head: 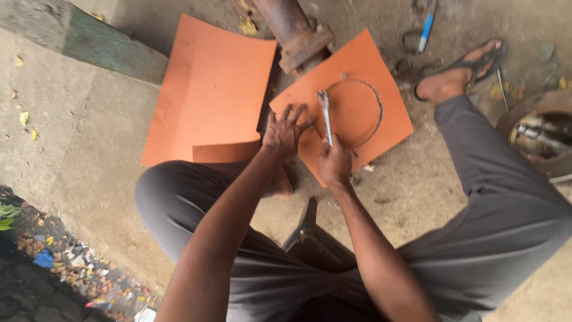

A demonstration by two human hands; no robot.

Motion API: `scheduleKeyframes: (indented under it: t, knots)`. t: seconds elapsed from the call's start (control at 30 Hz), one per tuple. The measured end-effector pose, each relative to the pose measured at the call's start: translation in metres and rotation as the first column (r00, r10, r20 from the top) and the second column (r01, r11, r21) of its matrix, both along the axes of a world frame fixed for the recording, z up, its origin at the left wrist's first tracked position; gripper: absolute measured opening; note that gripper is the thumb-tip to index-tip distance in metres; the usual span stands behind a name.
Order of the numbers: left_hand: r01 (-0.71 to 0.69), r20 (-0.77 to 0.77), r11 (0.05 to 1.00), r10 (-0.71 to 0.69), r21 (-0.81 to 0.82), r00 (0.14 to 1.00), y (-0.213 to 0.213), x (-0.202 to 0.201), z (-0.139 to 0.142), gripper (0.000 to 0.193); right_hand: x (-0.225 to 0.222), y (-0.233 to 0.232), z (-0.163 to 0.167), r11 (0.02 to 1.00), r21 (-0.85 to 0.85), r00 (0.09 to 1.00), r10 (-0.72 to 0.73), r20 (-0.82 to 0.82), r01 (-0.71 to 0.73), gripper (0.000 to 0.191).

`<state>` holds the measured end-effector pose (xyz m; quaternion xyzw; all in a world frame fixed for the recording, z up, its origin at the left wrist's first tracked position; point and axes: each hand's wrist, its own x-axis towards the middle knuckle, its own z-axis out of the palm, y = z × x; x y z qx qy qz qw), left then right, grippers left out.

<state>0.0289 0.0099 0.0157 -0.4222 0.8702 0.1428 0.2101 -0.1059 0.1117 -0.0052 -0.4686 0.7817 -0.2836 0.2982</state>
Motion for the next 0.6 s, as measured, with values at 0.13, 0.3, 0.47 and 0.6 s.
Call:
scheduleKeyframes:
  t: [0.13,0.3,0.47,0.6]
  knots:
    - [-0.010,0.003,1.000,0.010,0.012,1.000,-0.001,-0.002,0.010,0.087,-0.004,0.000,-0.001,0.999,-0.045,1.000,-0.022,-0.021,0.021,0.016]
    - [-0.013,0.033,0.999,0.012,0.038,0.999,-0.005,-0.002,0.011,0.091,-0.005,0.000,-0.008,0.994,-0.109,1.000,0.013,-0.017,-0.015,0.016]
    - [-0.013,0.008,1.000,0.013,-0.002,1.000,-0.004,-0.002,0.002,0.088,-0.003,0.003,-0.010,0.998,-0.059,0.999,0.014,-0.046,-0.017,0.017]
    - [-0.013,0.011,1.000,0.013,0.010,1.000,-0.004,-0.002,0.000,0.088,-0.003,0.006,-0.010,0.996,-0.091,0.999,0.019,-0.026,-0.021,0.016]
